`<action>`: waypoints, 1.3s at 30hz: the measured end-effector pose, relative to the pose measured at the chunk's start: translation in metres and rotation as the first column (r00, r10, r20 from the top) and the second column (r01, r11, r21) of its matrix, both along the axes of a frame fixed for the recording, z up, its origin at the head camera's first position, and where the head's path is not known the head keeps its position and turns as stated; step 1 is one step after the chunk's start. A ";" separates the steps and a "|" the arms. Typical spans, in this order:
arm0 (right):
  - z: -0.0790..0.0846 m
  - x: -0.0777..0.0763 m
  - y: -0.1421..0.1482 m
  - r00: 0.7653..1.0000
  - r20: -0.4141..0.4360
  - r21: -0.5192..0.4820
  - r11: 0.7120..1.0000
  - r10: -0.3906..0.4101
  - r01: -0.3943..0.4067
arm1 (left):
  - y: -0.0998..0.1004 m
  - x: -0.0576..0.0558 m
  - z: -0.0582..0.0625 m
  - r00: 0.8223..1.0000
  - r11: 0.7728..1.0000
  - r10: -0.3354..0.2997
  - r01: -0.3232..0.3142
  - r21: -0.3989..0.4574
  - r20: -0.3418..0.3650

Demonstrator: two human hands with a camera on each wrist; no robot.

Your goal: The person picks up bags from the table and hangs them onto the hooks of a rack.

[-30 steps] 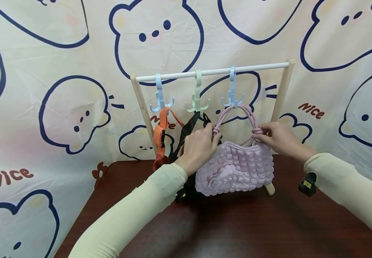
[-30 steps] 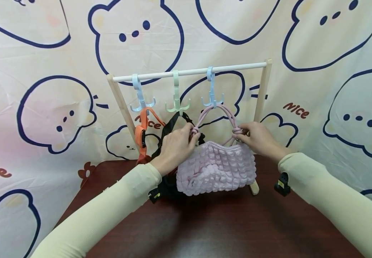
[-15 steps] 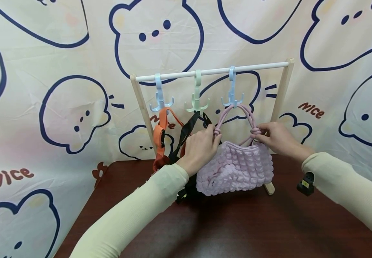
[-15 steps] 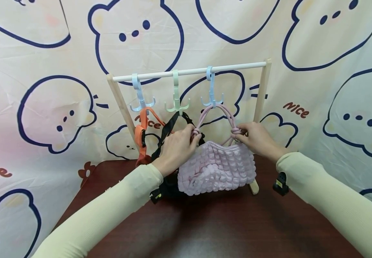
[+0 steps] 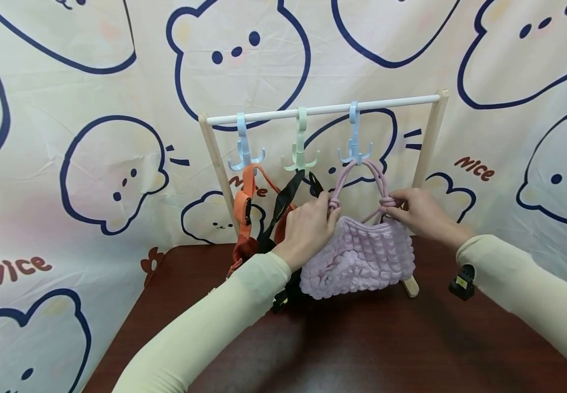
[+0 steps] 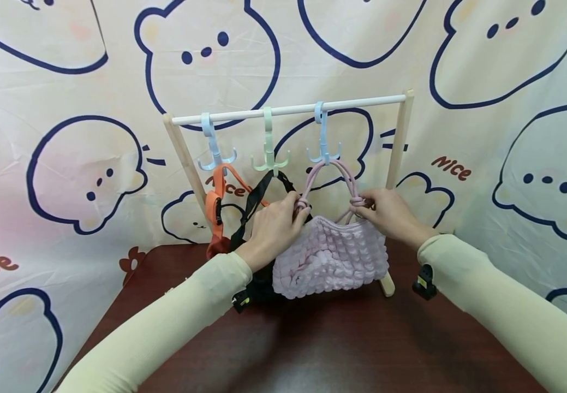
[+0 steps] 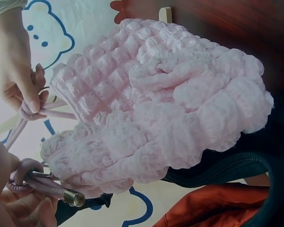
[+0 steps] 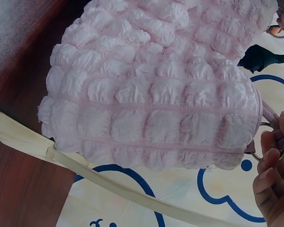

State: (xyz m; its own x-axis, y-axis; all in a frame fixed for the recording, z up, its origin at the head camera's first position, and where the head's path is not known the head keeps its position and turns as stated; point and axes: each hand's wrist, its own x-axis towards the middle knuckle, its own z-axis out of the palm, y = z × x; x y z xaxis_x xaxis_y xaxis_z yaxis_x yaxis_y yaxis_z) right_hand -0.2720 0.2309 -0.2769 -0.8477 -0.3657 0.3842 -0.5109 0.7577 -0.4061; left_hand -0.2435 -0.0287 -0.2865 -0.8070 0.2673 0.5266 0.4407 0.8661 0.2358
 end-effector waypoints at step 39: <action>-0.013 -0.001 -0.011 0.992 -0.122 0.031 1.000 -0.002 0.006 | 0.002 0.001 -0.011 1.000 0.999 0.008 -0.008 0.053 -0.007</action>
